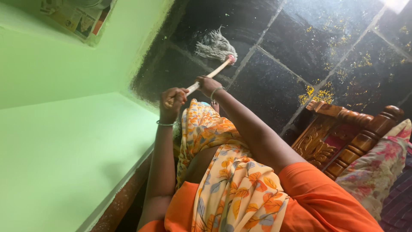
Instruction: The person mops a dark stone floor by hand using a mop, moving it across the surface and into corners while navigating around furniture.
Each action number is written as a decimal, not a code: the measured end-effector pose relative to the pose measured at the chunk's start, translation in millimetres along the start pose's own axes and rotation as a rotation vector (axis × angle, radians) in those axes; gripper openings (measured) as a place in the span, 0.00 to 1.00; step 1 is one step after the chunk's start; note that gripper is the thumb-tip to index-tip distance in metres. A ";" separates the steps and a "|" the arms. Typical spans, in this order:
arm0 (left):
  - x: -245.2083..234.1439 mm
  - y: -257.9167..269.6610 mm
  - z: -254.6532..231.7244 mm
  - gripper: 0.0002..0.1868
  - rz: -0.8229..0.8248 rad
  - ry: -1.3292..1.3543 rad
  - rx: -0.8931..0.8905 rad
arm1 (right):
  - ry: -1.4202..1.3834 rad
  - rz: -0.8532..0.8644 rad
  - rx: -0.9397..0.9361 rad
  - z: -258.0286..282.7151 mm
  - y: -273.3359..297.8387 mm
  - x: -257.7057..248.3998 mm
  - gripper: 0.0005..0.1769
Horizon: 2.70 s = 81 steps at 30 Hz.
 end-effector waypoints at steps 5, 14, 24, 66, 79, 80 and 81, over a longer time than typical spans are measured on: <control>63.1 2.2 -32.2 0.17 0.163 -0.007 0.085 | 0.003 -0.123 0.095 -57.5 51.4 -28.9 0.21; 191.6 17.9 -71.6 0.12 0.504 -0.012 0.232 | -0.081 -0.399 0.215 -156.6 165.0 -62.9 0.19; 298.0 114.6 -61.7 0.11 0.746 0.016 0.290 | -0.190 -0.392 0.504 -254.1 308.9 -15.3 0.12; 80.0 183.5 -84.0 0.11 0.482 -0.194 0.296 | -0.188 -0.359 0.260 -121.1 207.5 117.9 0.03; -82.8 213.4 -55.7 0.10 0.049 -0.479 0.197 | 0.118 -0.012 -0.190 71.9 50.0 230.0 0.12; -88.7 216.3 -54.8 0.10 0.015 -0.543 0.196 | 0.122 0.008 -0.228 87.7 45.7 237.7 0.12; -94.3 219.8 -53.7 0.10 -0.019 -0.607 0.194 | 0.124 0.028 -0.266 105.2 43.6 243.6 0.12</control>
Point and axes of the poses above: each hand's wrist, its own y-axis away from the middle knuckle, its own x-axis out of the palm, z = x × y, the point moved 8 cm from there along -y, towards the middle knuckle, and after that the axes turned 7 degrees about -y, right-handed, at the moved point
